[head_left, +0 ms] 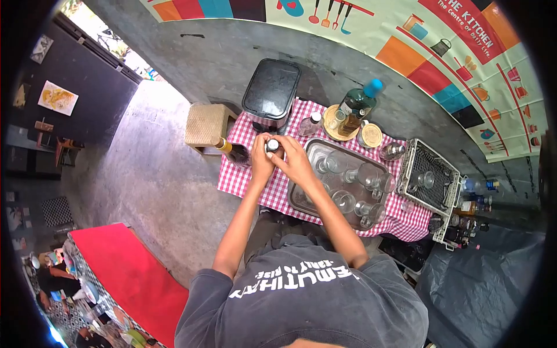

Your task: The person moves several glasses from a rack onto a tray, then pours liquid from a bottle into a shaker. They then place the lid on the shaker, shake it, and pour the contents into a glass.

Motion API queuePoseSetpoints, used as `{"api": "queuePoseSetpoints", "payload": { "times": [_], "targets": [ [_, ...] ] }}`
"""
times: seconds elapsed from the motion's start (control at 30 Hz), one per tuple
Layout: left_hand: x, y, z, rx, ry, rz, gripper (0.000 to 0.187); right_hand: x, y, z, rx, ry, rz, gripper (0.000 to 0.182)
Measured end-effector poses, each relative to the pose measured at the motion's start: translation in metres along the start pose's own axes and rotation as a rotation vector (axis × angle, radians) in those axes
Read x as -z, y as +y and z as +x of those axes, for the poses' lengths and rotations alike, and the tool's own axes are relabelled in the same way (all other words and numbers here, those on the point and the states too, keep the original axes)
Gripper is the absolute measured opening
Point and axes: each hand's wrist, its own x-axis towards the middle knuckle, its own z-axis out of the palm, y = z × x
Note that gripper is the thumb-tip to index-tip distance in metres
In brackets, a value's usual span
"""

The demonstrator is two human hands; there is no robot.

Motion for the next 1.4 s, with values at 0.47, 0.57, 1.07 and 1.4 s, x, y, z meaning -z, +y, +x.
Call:
{"api": "queuePoseSetpoints", "payload": {
  "times": [0.47,0.57,1.07,1.4],
  "targets": [
    [0.001,-0.008,0.01,-0.167,-0.099,-0.028,0.02,-0.013,-0.018,0.015,-0.066,0.093,-0.4,0.038],
    [0.002,-0.012,0.009,-0.17,-0.122,-0.116,0.016,-0.014,-0.016,0.011,-0.031,0.103,-0.401,0.036],
    [0.044,0.092,0.02,-0.292,-0.379,-0.138,0.025,0.041,-0.105,-0.013,0.092,0.297,-0.553,0.04],
    [0.054,0.151,0.0,-0.188,-0.675,-0.385,0.022,0.084,-0.16,-0.052,-0.033,0.185,-0.564,0.039]
  ]
}}
